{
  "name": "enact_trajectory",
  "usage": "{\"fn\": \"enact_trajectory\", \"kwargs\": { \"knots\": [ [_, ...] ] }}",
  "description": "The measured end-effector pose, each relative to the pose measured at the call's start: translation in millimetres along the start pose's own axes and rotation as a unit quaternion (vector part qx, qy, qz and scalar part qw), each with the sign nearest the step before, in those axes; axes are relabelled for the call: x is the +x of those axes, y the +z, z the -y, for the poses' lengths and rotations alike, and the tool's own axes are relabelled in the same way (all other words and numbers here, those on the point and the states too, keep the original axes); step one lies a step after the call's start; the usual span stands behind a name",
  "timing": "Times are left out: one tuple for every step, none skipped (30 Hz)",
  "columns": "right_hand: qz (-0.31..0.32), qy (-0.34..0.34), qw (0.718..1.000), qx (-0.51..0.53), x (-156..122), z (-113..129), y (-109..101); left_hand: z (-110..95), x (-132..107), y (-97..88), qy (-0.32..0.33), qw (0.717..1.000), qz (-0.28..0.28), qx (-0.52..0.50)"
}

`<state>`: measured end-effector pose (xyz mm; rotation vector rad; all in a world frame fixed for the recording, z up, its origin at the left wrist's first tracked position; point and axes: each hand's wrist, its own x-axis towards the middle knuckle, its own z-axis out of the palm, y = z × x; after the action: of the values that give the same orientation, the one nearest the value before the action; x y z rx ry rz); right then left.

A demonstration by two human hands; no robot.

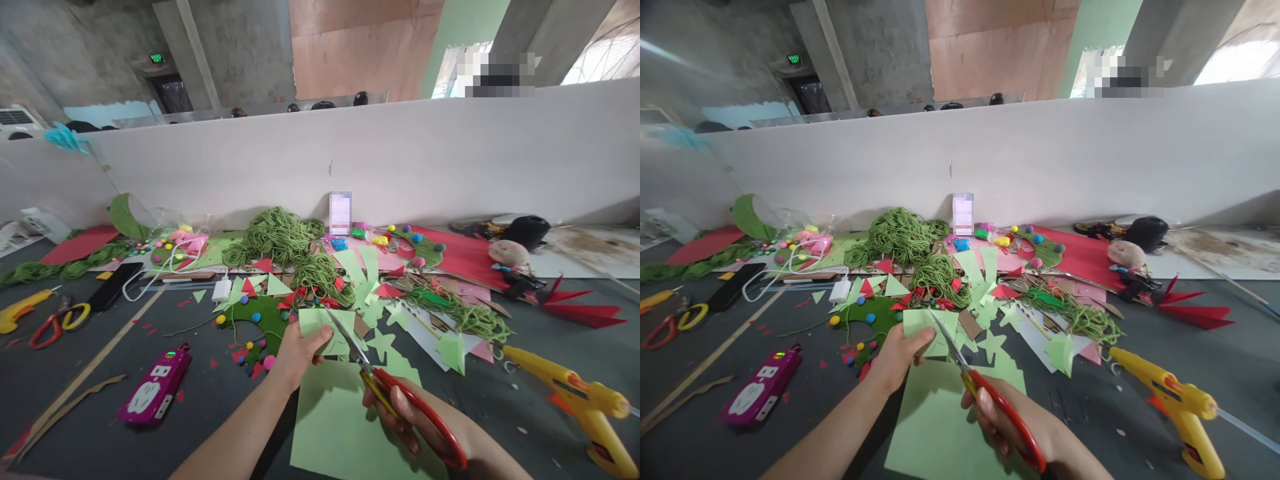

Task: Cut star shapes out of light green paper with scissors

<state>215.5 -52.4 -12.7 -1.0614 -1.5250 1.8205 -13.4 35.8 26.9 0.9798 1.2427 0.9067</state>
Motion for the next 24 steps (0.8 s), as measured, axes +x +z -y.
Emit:
{"fn": "enact_trajectory", "kwargs": {
  "knots": [
    [0.001, -0.001, 1.0, -0.001, -0.1, 0.8, 0.2, 0.1, -0.4, 0.5, 0.0, 1.0, 0.0, -0.004],
    [0.001, -0.001, 1.0, -0.001, -0.1, 1.5, 0.5, 0.3, -1.0, 1.2, 0.001, 1.0, -0.001, -0.008],
    [0.001, -0.001, 1.0, 0.001, -0.2, 1.9, 0.9, 0.4, -1.9, 1.9, 0.003, 1.0, -0.004, -0.012],
    [0.002, -0.002, 1.0, 0.004, -0.2, 2.2, 1.4, 0.4, -3.0, 2.7, 0.006, 1.0, -0.007, -0.015],
    [0.002, -0.002, 1.0, 0.008, -0.3, 2.3, 2.0, 0.3, -4.2, 3.5, 0.009, 1.0, -0.01, -0.018],
    [0.002, -0.003, 1.0, 0.014, -0.4, 2.1, 2.6, 0.2, -5.4, 4.4, 0.012, 1.0, -0.014, -0.02],
    [0.001, -0.004, 1.0, 0.021, -0.5, 1.8, 3.2, 0.3, -6.5, 5.3, 0.016, 0.999, -0.017, -0.021],
    [-0.001, -0.006, 1.0, 0.025, -0.6, 1.3, 3.8, 0.5, -7.3, 6.0, 0.018, 0.999, -0.021, -0.022],
    [-0.002, -0.008, 1.0, 0.028, -0.6, 0.6, 4.3, 1.0, -7.7, 6.7, 0.02, 0.999, -0.023, -0.021],
    [-0.004, -0.011, 0.999, 0.031, -0.5, -0.2, 4.9, 1.9, -7.9, 7.2, 0.022, 0.999, -0.025, -0.02],
    [-0.005, -0.013, 0.999, 0.033, -0.4, -1.1, 5.4, 3.1, -7.8, 7.6, 0.024, 0.999, -0.027, -0.019],
    [-0.006, -0.014, 0.999, 0.036, -0.3, -2.1, 6.0, 4.7, -7.5, 8.1, 0.028, 0.999, -0.027, -0.02],
    [-0.007, -0.015, 0.999, 0.039, -0.2, -3.0, 6.6, 6.4, -7.2, 8.6, 0.034, 0.999, -0.026, -0.021],
    [-0.008, -0.015, 0.999, 0.043, 0.0, -3.7, 7.2, 8.1, -7.1, 9.4, 0.042, 0.999, -0.024, -0.024],
    [-0.01, -0.016, 0.999, 0.045, 0.2, -4.2, 7.9, 9.6, -7.2, 10.4, 0.048, 0.998, -0.02, -0.03],
    [-0.013, -0.018, 0.999, 0.047, 0.4, -4.4, 8.5, 10.8, -7.7, 11.6, 0.051, 0.998, -0.019, -0.038],
    [-0.015, -0.019, 0.999, 0.049, 0.6, -4.4, 9.1, 11.7, -8.7, 13.2, 0.048, 0.997, -0.021, -0.048],
    [-0.017, -0.022, 0.998, 0.052, 0.9, -4.3, 9.6, 12.1, -10.1, 14.9, 0.041, 0.997, -0.021, -0.061],
    [-0.018, -0.025, 0.998, 0.055, 1.3, -4.3, 10.0, 12.3, -11.7, 16.7, 0.032, 0.996, -0.02, -0.076],
    [-0.019, -0.027, 0.998, 0.058, 1.7, -4.5, 10.2, 12.2, -13.6, 18.3, 0.024, 0.995, -0.019, -0.091],
    [-0.021, -0.029, 0.997, 0.062, 2.3, -5.0, 10.2, 12.1, -15.3, 19.6, 0.019, 0.994, -0.016, -0.103],
    [-0.023, -0.031, 0.997, 0.065, 2.9, -5.6, 10.0, 12.0, -16.7, 20.2, 0.015, 0.993, -0.011, -0.112],
    [-0.025, -0.033, 0.997, 0.069, 3.4, -6.5, 9.6, 12.0, -17.5, 20.0, 0.013, 0.993, -0.006, -0.118],
    [-0.027, -0.034, 0.996, 0.074, 4.0, -7.3, 9.1, 12.1, -17.4, 18.8, 0.009, 0.993, -0.002, -0.12]
  ]
}}
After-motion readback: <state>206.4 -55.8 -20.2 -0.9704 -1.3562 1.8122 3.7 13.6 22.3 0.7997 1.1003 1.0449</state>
